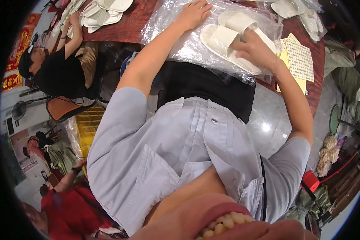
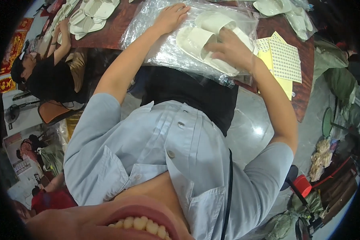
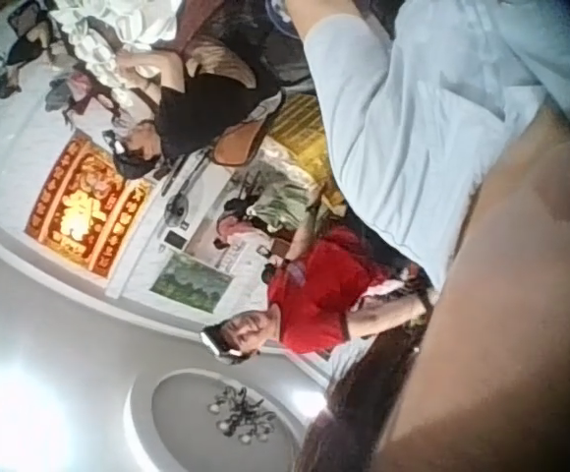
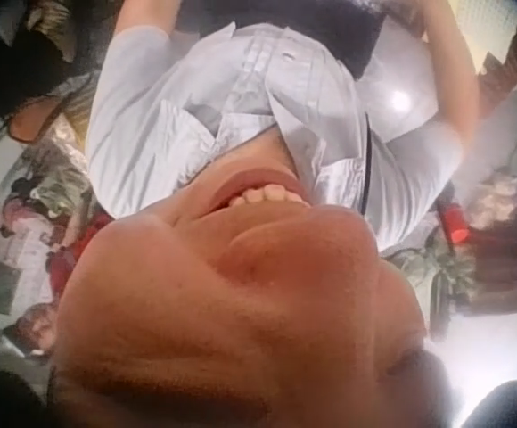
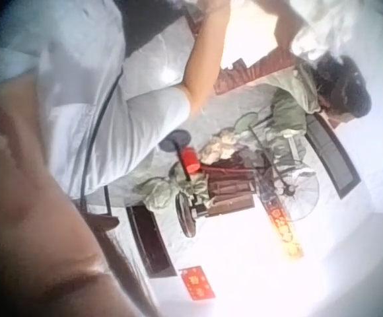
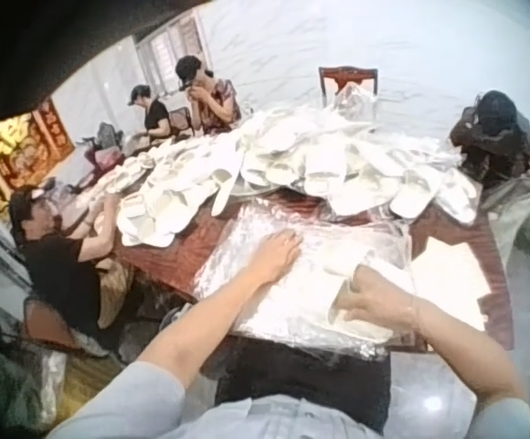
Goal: The recorder is packing white sandals into plastic bags at a workstation.
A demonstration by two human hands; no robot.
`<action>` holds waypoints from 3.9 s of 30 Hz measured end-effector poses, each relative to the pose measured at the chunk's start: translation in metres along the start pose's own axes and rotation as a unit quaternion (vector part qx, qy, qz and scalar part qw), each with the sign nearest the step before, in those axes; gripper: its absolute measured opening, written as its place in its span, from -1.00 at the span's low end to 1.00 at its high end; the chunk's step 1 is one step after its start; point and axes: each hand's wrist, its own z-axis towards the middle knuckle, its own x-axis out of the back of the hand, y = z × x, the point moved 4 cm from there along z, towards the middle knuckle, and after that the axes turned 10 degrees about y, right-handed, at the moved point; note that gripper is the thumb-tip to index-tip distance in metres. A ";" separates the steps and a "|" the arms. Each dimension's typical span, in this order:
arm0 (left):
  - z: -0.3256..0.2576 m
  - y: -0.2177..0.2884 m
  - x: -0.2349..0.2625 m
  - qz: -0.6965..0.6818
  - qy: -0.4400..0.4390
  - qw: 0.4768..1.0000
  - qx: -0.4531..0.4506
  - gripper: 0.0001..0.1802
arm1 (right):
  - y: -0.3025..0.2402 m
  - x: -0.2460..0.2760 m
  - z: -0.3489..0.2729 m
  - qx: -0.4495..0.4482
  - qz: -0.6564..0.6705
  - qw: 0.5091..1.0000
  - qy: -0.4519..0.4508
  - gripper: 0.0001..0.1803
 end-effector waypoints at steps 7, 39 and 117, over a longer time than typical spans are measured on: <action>0.000 0.006 -0.005 0.040 -0.029 0.999 -0.001 -0.56 | 0.040 -0.052 0.028 -0.064 -0.026 0.994 -0.087 -0.77; -0.013 0.182 -0.001 -0.060 -0.123 0.991 0.011 -0.31 | 0.039 0.054 -0.107 -0.253 -0.190 0.948 -0.037 -0.78; -0.010 0.171 0.045 -0.217 -0.066 0.974 -0.025 -0.45 | 0.016 0.045 -0.185 -0.526 -0.125 0.787 0.298 -0.84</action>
